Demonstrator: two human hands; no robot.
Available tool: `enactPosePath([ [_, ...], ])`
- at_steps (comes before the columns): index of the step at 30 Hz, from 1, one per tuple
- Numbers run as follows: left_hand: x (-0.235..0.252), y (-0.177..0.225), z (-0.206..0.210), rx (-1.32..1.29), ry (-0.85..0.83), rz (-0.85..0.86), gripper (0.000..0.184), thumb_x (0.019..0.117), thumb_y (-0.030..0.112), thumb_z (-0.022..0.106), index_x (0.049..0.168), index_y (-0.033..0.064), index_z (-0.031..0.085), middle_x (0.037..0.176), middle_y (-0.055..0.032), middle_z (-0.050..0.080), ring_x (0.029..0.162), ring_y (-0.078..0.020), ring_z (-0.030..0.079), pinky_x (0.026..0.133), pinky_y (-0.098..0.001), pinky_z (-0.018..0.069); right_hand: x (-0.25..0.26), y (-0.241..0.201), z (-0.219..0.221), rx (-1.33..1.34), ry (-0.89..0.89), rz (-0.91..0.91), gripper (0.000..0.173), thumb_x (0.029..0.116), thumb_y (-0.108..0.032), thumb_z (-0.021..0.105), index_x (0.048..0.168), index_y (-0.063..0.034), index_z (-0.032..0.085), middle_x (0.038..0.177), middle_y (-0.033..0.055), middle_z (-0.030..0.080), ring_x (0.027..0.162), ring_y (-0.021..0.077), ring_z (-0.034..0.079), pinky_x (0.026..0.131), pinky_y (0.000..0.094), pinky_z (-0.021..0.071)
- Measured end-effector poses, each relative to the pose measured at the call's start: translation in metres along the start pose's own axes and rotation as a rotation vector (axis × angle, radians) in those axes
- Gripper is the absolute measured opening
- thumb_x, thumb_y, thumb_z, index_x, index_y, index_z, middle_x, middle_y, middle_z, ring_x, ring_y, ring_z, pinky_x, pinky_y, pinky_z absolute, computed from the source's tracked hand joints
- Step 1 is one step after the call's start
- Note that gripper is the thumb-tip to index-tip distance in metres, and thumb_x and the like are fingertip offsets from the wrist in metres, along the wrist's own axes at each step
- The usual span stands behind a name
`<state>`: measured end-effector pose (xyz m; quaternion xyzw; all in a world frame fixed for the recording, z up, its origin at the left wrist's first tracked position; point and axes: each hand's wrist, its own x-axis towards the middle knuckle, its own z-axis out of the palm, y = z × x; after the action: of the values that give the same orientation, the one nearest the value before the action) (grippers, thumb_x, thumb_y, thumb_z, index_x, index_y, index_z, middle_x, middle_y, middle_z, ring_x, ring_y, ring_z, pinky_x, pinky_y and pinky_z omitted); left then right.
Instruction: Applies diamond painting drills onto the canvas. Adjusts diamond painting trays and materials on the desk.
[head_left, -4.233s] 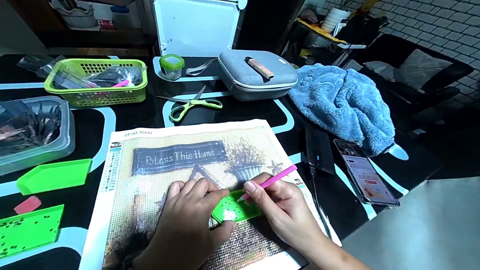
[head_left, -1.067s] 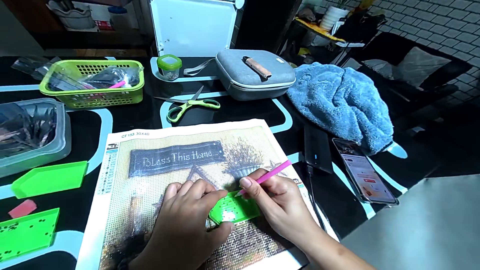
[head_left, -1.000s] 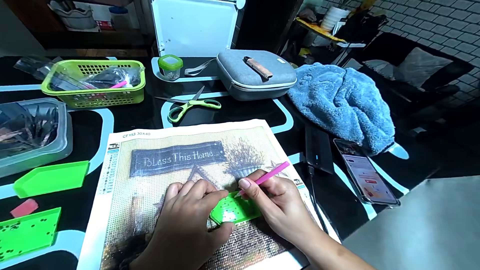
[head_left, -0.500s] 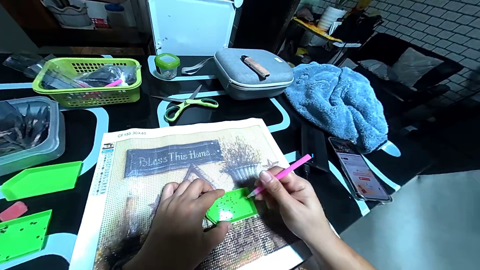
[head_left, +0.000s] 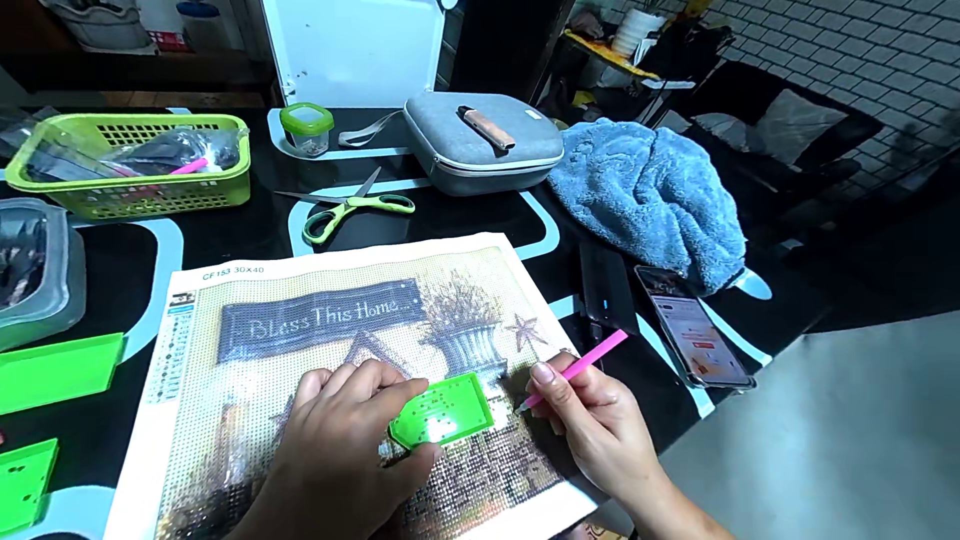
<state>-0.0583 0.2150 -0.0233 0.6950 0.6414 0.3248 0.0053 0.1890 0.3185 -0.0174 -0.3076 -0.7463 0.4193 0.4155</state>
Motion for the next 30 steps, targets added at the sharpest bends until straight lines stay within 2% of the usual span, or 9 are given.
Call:
enactPosePath([
  [5, -0.001, -0.001, 0.000, -0.003, 0.005, 0.006, 0.045, 0.0812, 0.062, 0.060, 0.108, 0.0313, 0.080, 0.094, 0.0100, 0.070, 0.081, -0.0080, 0.060, 0.080, -0.0390, 0.0408, -0.001, 0.001, 0.001, -0.103, -0.017, -0.074, 0.028, 0.1084, -0.025, 0.052, 0.090, -0.0096, 0.067, 0.072, -0.0067, 0.064, 0.064, -0.0043, 0.059, 0.058, 0.0114, 0.0492],
  [11, 0.000, 0.000, 0.000, 0.001, 0.002, 0.000, 0.045, 0.0816, 0.062, 0.060, 0.108, 0.0308, 0.080, 0.095, 0.0095, 0.070, 0.082, -0.0087, 0.060, 0.080, -0.0393, 0.0409, -0.005, 0.000, 0.003, -0.328, -0.016, -0.247, 0.032, 0.1090, -0.026, 0.051, 0.092, -0.0037, 0.066, 0.076, 0.0011, 0.064, 0.068, -0.0015, 0.060, 0.063, 0.0130, 0.0501],
  [16, 0.000, 0.000, 0.000, 0.012, 0.009, 0.005, 0.045, 0.0811, 0.062, 0.060, 0.107, 0.0312, 0.080, 0.094, 0.0098, 0.070, 0.081, -0.0083, 0.060, 0.080, -0.0389, 0.0412, -0.006, 0.003, 0.002, -0.233, 0.002, -0.181, 0.031, 0.1085, -0.027, 0.052, 0.092, -0.0060, 0.068, 0.075, -0.0029, 0.065, 0.065, -0.0042, 0.059, 0.059, 0.0114, 0.0499],
  [20, 0.000, 0.001, 0.000, 0.013, 0.006, 0.002, 0.045, 0.0806, 0.062, 0.060, 0.106, 0.0306, 0.080, 0.094, 0.0093, 0.070, 0.081, -0.0088, 0.061, 0.080, -0.0396, 0.0413, -0.008, 0.001, 0.001, -0.303, -0.027, -0.243, 0.032, 0.1097, -0.027, 0.049, 0.094, -0.0041, 0.065, 0.076, 0.0014, 0.064, 0.068, -0.0009, 0.060, 0.063, 0.0139, 0.0507],
  [23, 0.001, 0.002, 0.000, 0.020, 0.010, 0.000, 0.044, 0.0792, 0.060, 0.061, 0.105, 0.0308, 0.080, 0.092, 0.0098, 0.070, 0.080, -0.0090, 0.061, 0.079, -0.0390, 0.0420, -0.001, -0.006, -0.001, -0.167, -0.036, -0.033, 0.029, 0.1074, -0.028, 0.054, 0.090, -0.0100, 0.068, 0.075, -0.0063, 0.066, 0.065, -0.0043, 0.061, 0.058, 0.0119, 0.0507],
  [25, 0.001, 0.002, 0.000, 0.026, 0.020, 0.000, 0.042, 0.0785, 0.059, 0.062, 0.105, 0.0310, 0.080, 0.092, 0.0097, 0.069, 0.080, -0.0090, 0.061, 0.078, -0.0389, 0.0423, 0.007, -0.012, 0.000, -0.045, -0.031, 0.109, 0.027, 0.1056, -0.026, 0.055, 0.086, -0.0135, 0.069, 0.073, -0.0080, 0.067, 0.063, -0.0025, 0.062, 0.057, 0.0130, 0.0511],
  [27, 0.000, 0.002, 0.001, 0.029, 0.031, -0.002, 0.042, 0.0787, 0.059, 0.062, 0.104, 0.0308, 0.080, 0.092, 0.0091, 0.070, 0.080, -0.0089, 0.061, 0.078, -0.0385, 0.0426, 0.013, -0.017, 0.009, 0.027, -0.032, 0.092, 0.026, 0.1060, -0.024, 0.055, 0.088, -0.0126, 0.070, 0.074, -0.0056, 0.068, 0.065, 0.0005, 0.063, 0.060, 0.0152, 0.0531],
  [30, 0.000, 0.003, 0.002, 0.036, 0.032, -0.008, 0.042, 0.0781, 0.059, 0.062, 0.104, 0.0311, 0.080, 0.093, 0.0091, 0.070, 0.080, -0.0088, 0.062, 0.078, -0.0386, 0.0430, 0.022, -0.020, 0.029, 0.017, -0.108, -0.025, 0.024, 0.1065, -0.022, 0.056, 0.093, -0.0086, 0.071, 0.078, -0.0037, 0.070, 0.070, 0.0013, 0.066, 0.065, 0.0164, 0.0559],
])
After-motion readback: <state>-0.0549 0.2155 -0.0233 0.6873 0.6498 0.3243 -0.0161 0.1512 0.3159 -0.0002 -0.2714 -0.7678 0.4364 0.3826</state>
